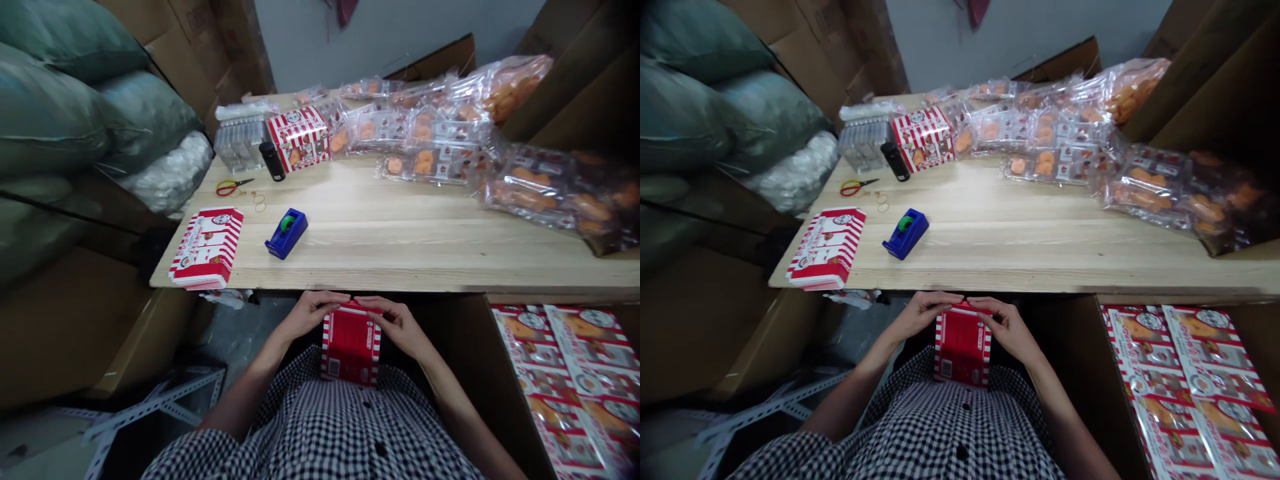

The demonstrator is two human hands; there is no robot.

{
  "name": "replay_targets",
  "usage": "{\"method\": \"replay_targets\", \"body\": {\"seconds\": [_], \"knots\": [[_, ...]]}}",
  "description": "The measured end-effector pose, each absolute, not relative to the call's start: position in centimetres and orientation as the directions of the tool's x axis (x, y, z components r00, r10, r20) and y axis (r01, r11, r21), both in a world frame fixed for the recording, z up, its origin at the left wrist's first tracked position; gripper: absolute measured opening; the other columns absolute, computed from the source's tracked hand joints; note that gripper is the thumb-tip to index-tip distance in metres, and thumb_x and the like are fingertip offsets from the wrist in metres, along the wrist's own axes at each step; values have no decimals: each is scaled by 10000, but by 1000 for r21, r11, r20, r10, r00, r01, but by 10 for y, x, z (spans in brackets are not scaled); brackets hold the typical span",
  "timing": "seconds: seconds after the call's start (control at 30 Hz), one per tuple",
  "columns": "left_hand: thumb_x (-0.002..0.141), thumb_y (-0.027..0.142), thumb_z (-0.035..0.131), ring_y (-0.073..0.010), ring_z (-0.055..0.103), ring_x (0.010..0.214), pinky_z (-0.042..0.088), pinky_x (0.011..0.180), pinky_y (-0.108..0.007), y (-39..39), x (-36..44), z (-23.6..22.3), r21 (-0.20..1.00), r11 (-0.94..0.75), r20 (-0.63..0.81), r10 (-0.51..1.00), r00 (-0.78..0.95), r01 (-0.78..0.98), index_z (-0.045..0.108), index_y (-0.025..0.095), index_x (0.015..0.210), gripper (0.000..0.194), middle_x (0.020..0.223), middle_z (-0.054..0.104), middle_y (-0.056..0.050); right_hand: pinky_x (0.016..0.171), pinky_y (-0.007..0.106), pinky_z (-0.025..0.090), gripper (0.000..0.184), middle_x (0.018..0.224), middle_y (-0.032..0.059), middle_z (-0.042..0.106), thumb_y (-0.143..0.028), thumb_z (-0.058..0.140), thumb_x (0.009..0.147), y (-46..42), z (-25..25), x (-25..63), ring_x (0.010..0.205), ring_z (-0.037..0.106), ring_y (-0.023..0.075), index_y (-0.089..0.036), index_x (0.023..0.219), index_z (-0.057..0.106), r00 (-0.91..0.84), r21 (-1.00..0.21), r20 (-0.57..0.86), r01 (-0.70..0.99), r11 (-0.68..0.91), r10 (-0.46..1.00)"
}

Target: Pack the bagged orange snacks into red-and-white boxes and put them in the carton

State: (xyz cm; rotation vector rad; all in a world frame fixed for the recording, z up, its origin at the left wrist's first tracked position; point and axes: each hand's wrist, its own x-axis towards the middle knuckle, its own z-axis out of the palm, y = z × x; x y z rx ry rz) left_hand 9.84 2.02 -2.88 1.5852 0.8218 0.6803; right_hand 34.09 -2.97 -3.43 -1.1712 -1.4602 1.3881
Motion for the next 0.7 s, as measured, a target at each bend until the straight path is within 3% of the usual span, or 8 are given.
{"method": "replay_targets", "body": {"seconds": [0.2, 0.3, 0.37, 0.4, 0.5, 0.6, 0.7], "knots": [[924, 331, 613, -237, 670, 1133, 495, 1018, -392, 37, 93, -16, 966, -163, 36, 856, 516, 203, 718, 244, 1192, 300, 1191, 733, -84, 1003, 456, 470, 225, 1083, 93, 744, -374, 673, 898, -12, -47, 332, 1071, 662, 263, -262, 1063, 776, -175, -992, -5, 123, 17, 985], [923, 369, 588, -237, 650, 1143, 496, 996, -383, 67, 60, -5, 941, -100, 83, 994, 65, 323, 694, 209, 1163, 307, 1236, 702, -103, 967, 443, 484, 218, 1046, 94, 744, -399, 694, 875, -7, -54, 334, 1042, 666, 269, -263, 1014, 793, -156, -994, -26, 108, -9, 987], [919, 374, 561, -241, 610, 1195, 483, 999, -386, 91, 33, -2, 917, -4, 110, 964, -244, 398, 681, 191, 1092, 279, 1283, 663, -115, 956, 432, 493, 222, 1051, 97, 743, -407, 705, 863, -6, -56, 335, 1048, 666, 271, -265, 1007, 797, -153, -996, -36, 87, -23, 988], [892, 365, 587, -256, 570, 1245, 467, 1011, -396, 103, 21, -2, 908, 33, 103, 949, -298, 418, 681, 183, 1050, 259, 1309, 642, -124, 952, 428, 498, 224, 1053, 99, 744, -411, 708, 859, -5, -56, 335, 1050, 667, 272, -265, 1002, 799, -151, -997, -35, 79, -23, 988], [780, 353, 690, -291, 581, 1201, 467, 978, -394, 133, -2, -9, 903, 107, 21, 956, -293, 417, 696, 168, 826, 190, 1130, 713, -115, 940, 432, 511, 241, 1040, 107, 749, -432, 723, 838, -5, -55, 334, 1030, 677, 277, -257, 983, 806, -142, -997, -25, 77, -14, 990], [694, 391, 744, -263, 664, 928, 506, 836, -358, 149, -6, -17, 923, 161, -81, 969, -232, 350, 672, 152, 660, 252, 857, 745, -85, 945, 459, 509, 269, 1037, 114, 749, -452, 727, 828, -7, -55, 334, 1019, 679, 286, -250, 989, 805, -125, -995, -28, 96, -16, 992], [610, 411, 790, -238, 664, 810, 501, 754, -342, 153, -2, -20, 951, 185, -133, 969, -208, 250, 665, 133, 612, 305, 867, 753, -120, 983, 487, 488, 254, 1066, 110, 743, -439, 712, 847, -11, -56, 338, 1049, 668, 292, -260, 1004, 799, -120, -996, -7, 91, 4, 993]]}}
